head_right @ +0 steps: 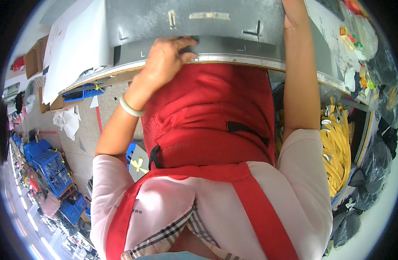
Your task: Marking grey rectangular panels with white chalk and stacking them.
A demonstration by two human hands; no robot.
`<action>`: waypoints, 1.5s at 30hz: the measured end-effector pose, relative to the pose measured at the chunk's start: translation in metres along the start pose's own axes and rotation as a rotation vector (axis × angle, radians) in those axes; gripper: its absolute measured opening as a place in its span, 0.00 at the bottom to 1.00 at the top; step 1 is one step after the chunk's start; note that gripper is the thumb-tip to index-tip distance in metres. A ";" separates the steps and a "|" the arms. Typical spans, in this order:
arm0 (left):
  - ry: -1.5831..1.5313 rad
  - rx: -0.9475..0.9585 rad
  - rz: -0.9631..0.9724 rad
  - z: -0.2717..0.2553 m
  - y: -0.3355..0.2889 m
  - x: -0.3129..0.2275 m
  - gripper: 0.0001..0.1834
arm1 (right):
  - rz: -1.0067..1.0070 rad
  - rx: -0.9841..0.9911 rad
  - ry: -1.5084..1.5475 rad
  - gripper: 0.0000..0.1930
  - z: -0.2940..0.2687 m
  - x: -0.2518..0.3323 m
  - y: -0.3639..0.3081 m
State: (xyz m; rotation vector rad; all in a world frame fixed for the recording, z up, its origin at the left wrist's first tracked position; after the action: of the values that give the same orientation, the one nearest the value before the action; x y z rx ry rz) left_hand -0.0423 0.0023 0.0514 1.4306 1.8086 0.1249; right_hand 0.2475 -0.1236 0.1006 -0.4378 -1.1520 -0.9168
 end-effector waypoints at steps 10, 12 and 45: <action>-0.100 0.272 -0.193 -0.006 0.008 0.023 0.10 | 0.303 0.053 0.536 0.14 -0.006 -0.016 -0.008; -0.047 0.265 -0.193 -0.007 0.007 0.024 0.10 | 0.080 -0.097 0.077 0.15 -0.002 -0.012 -0.014; 0.146 0.601 -0.261 -0.013 0.017 0.021 0.18 | 0.177 -0.204 0.055 0.15 -0.008 -0.041 -0.020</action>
State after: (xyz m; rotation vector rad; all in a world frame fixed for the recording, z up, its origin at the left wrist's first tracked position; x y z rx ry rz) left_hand -0.0381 0.0309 0.0586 1.5888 2.2526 -0.4996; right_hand 0.2316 -0.1254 0.0573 -0.6661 -0.9562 -0.8887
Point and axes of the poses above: each hand's wrist, its own y-axis towards the middle knuckle, its own z-axis out of the palm, x = y × z, the point moved 2 cm from there along y, towards the middle knuckle, and after that the axes turned 15 degrees about -x, right-handed, at the moved point
